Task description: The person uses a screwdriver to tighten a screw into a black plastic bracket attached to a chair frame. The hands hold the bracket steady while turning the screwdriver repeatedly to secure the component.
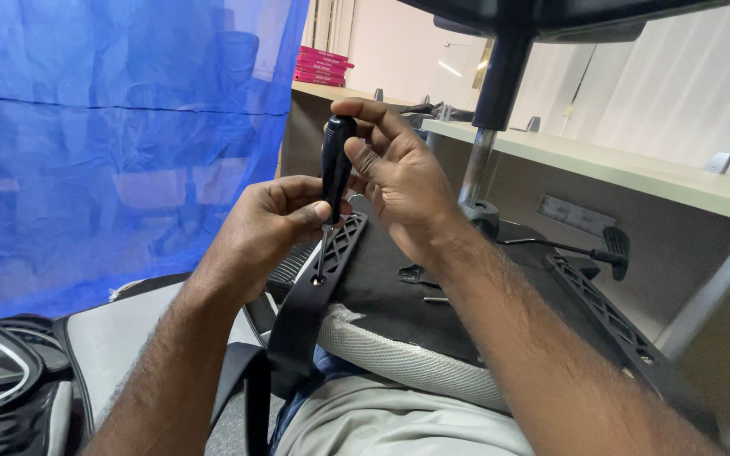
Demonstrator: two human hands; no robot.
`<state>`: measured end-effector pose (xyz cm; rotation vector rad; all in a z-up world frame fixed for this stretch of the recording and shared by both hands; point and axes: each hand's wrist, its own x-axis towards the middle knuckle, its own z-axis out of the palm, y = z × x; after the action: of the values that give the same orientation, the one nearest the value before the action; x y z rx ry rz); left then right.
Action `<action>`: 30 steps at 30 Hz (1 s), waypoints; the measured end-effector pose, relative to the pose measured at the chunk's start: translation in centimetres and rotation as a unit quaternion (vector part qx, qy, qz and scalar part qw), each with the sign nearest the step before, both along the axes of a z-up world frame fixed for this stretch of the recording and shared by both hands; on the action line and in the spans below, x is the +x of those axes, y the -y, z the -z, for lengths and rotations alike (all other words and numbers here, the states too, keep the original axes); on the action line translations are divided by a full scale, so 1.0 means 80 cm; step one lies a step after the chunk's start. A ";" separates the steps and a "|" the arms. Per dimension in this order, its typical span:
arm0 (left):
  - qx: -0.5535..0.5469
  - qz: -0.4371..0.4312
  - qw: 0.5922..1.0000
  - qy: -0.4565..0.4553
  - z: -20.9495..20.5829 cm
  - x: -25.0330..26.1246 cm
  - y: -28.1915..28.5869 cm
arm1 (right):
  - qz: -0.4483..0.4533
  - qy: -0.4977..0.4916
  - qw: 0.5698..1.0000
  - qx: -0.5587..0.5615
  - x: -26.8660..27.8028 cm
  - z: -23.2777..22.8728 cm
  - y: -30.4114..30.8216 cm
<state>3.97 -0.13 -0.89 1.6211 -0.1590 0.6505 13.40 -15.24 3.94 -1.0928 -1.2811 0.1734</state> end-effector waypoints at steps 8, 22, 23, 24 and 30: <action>-0.007 0.009 1.000 0.022 0.001 0.020 -0.007 | -0.005 0.007 1.000 0.012 0.003 -0.002 0.002; 0.123 -0.122 0.984 0.029 -0.007 0.026 0.013 | 0.364 0.270 0.888 0.084 0.010 0.010 -0.013; 0.124 -0.122 0.984 0.035 -0.008 0.025 0.014 | 0.364 0.271 0.887 0.087 0.008 0.010 -0.013; 0.124 -0.121 0.984 0.040 -0.009 0.024 0.016 | 0.365 0.273 0.885 0.089 0.007 0.009 -0.014; 0.142 -0.132 0.981 0.010 -0.010 0.016 0.018 | 0.297 0.275 0.912 0.065 -0.004 0.004 -0.008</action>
<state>5.22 -1.59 -0.07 1.9299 -0.0518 0.8771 13.12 -14.58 3.65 -1.4186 -1.3545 -0.7173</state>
